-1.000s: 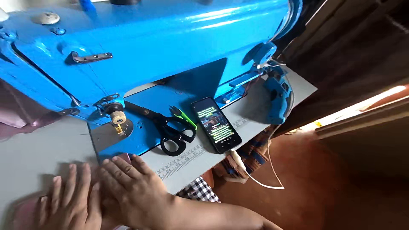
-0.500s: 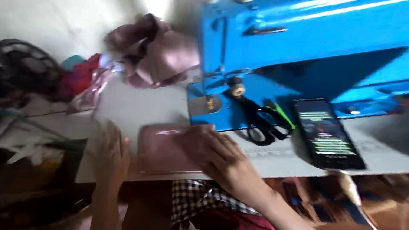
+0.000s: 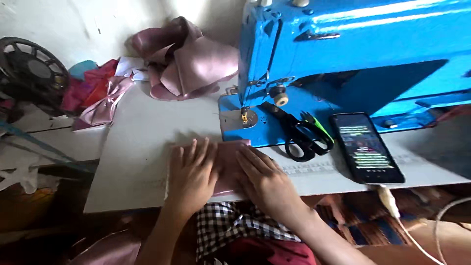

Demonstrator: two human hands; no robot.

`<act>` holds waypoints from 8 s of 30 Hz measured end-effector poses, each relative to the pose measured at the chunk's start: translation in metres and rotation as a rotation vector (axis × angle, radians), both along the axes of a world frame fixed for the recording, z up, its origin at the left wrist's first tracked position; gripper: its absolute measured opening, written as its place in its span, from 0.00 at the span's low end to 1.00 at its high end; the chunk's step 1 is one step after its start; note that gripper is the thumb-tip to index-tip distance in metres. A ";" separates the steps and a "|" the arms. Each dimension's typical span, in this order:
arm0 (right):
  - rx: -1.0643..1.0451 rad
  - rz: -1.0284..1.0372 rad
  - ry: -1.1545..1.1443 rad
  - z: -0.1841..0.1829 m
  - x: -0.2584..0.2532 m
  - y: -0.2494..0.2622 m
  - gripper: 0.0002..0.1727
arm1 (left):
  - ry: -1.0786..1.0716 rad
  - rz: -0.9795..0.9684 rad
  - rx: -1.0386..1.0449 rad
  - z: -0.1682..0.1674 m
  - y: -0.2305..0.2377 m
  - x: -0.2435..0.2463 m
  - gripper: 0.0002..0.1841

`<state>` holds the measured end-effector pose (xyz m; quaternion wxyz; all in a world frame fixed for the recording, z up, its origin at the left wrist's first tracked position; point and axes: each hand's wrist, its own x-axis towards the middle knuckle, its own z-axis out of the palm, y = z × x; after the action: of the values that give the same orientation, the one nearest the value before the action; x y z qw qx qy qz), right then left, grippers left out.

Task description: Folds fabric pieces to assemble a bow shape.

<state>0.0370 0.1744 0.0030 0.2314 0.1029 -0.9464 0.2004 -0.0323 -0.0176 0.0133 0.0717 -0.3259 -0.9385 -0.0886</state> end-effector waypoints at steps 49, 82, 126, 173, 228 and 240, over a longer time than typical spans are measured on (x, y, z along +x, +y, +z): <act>-1.066 0.067 -0.468 0.015 0.057 0.022 0.12 | -0.995 0.091 0.798 0.039 -0.004 0.017 0.25; 0.187 -0.429 -0.580 0.059 -0.120 0.219 0.13 | -0.045 -0.159 0.575 0.005 0.001 0.053 0.13; -0.189 -0.099 -0.040 0.064 0.139 0.154 0.11 | -0.517 -0.389 0.831 0.020 0.061 0.061 0.10; -0.842 -0.041 -0.158 0.030 0.088 0.085 0.08 | -0.636 -0.404 0.923 0.019 0.124 0.074 0.15; -0.482 0.010 0.097 0.006 0.080 0.086 0.09 | -0.799 -0.483 0.972 0.037 0.111 0.075 0.05; -1.340 0.383 -0.055 0.021 0.086 0.111 0.07 | -0.968 -0.480 0.870 0.029 0.102 0.078 0.05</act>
<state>0.1226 0.2849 0.0243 0.1816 0.0979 -0.5895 0.7810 0.0456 0.0841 0.0427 -0.2523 -0.3898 -0.6461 -0.6058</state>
